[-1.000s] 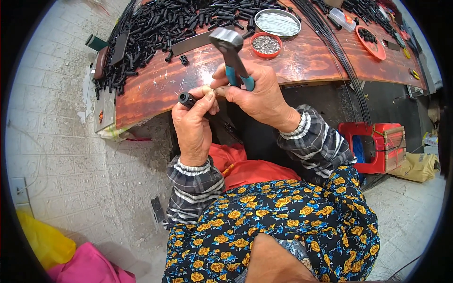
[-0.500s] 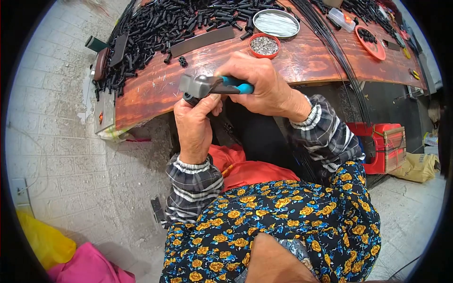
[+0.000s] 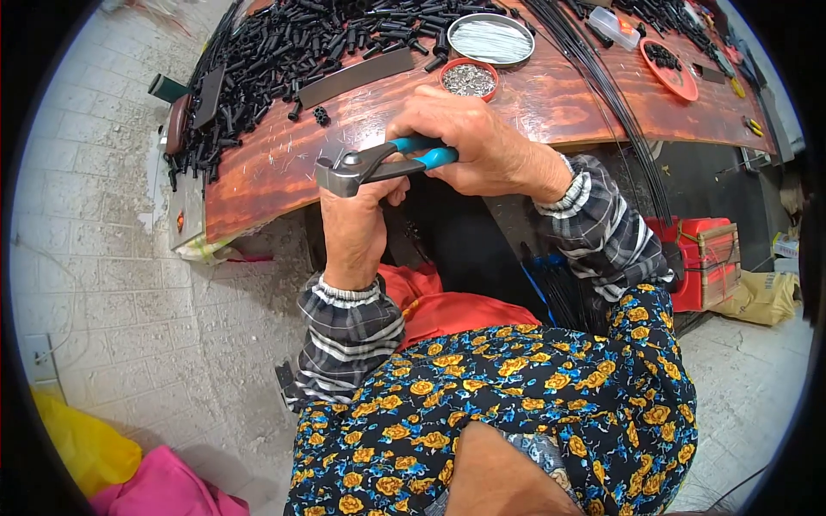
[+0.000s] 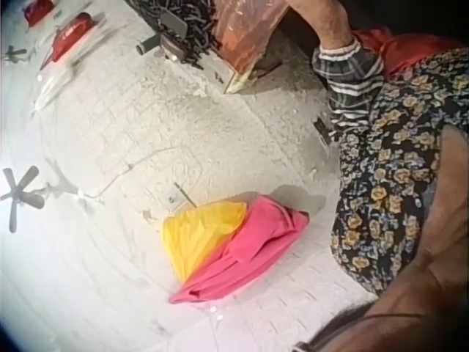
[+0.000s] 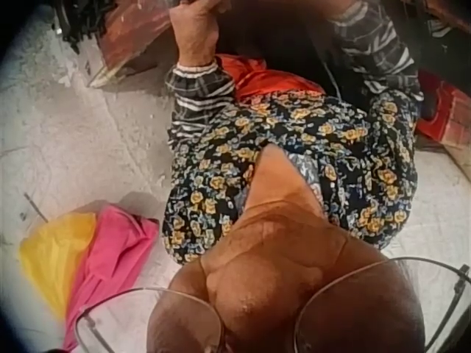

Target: Assembling components and trimming bundles of black electronic cables at a factory workstation.

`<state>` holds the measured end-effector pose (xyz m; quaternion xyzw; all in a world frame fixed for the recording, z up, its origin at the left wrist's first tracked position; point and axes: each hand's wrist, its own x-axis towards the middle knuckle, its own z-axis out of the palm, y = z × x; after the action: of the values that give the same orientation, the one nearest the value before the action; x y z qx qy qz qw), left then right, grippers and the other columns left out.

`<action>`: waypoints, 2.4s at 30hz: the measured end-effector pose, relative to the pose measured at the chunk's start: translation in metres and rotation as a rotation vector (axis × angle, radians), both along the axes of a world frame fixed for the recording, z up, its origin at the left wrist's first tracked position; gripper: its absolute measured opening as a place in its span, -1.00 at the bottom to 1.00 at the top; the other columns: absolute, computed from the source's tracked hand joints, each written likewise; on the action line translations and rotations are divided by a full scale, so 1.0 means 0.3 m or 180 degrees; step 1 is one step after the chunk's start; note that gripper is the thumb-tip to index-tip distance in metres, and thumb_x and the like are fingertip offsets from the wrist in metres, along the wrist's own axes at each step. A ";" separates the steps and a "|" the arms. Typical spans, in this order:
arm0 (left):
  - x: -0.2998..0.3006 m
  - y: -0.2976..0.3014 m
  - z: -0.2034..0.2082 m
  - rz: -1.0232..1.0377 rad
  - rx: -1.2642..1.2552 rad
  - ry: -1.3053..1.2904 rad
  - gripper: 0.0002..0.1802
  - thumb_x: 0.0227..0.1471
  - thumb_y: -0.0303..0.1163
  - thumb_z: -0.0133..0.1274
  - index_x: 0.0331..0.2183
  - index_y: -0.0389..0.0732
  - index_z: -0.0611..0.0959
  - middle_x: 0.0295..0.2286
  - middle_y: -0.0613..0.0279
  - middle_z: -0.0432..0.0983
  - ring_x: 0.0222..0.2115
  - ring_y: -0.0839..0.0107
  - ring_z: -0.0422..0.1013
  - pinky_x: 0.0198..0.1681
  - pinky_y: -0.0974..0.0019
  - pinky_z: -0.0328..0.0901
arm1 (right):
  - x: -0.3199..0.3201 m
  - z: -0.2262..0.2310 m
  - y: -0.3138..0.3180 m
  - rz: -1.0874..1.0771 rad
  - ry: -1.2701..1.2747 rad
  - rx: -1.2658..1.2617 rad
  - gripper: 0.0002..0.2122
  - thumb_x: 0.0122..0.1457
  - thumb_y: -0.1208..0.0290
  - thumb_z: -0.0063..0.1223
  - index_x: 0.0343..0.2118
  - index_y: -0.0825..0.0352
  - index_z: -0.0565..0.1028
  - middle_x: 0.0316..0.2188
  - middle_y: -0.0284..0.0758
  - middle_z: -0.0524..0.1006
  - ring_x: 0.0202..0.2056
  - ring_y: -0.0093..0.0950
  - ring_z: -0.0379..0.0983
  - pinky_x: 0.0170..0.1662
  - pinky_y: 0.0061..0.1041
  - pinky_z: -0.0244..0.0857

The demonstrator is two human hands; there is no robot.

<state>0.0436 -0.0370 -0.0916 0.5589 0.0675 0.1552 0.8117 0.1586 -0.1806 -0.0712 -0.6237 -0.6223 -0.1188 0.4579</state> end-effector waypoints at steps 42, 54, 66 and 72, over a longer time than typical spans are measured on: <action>-0.030 0.007 -0.005 -0.0175 -0.0153 -0.0550 -0.52 0.04 -0.37 0.16 -0.05 -0.45 0.49 -0.38 0.36 0.45 -0.47 0.66 0.27 -0.39 0.55 0.17 | -0.124 0.100 0.008 0.0327 0.2722 -0.0178 -0.84 0.03 0.60 0.11 -0.29 0.46 0.52 -0.49 -0.42 0.48 -0.50 -0.68 0.40 -0.45 -0.71 0.27; -0.025 -0.028 0.031 0.0078 -0.0396 -0.0367 -0.37 0.24 -0.05 -0.20 0.00 -0.49 0.41 -0.39 0.31 0.46 -0.39 0.58 0.30 -0.25 0.46 0.18 | -0.172 0.027 0.087 -0.0068 0.2853 0.1019 -0.83 0.01 0.72 0.04 -0.30 0.47 0.40 -0.49 -0.25 0.53 -0.57 -0.58 0.45 -0.53 -0.61 0.37; -0.033 -0.018 0.034 0.0090 -0.0265 -0.0517 -0.42 0.23 -0.07 -0.16 -0.06 -0.48 0.46 -0.41 0.30 0.46 -0.43 0.58 0.28 -0.30 0.48 0.18 | -0.191 0.019 0.084 0.0337 0.3493 0.1098 -0.90 0.05 0.65 0.08 -0.36 0.45 0.43 -0.54 -0.30 0.49 -0.56 -0.56 0.45 -0.53 -0.59 0.37; -0.039 -0.019 0.031 0.0128 -0.0334 -0.0488 -0.43 0.23 -0.07 -0.16 -0.07 -0.47 0.47 -0.40 0.28 0.46 -0.42 0.57 0.30 -0.28 0.46 0.21 | -0.188 0.011 0.087 0.0447 0.3750 0.1090 -0.89 0.04 0.60 0.14 -0.39 0.42 0.43 -0.57 -0.32 0.48 -0.56 -0.56 0.45 -0.51 -0.60 0.35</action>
<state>0.0318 -0.0427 -0.0821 0.5007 0.0244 0.2102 0.8394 0.1023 -0.1543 -0.0679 -0.4596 -0.2764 0.1778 0.8250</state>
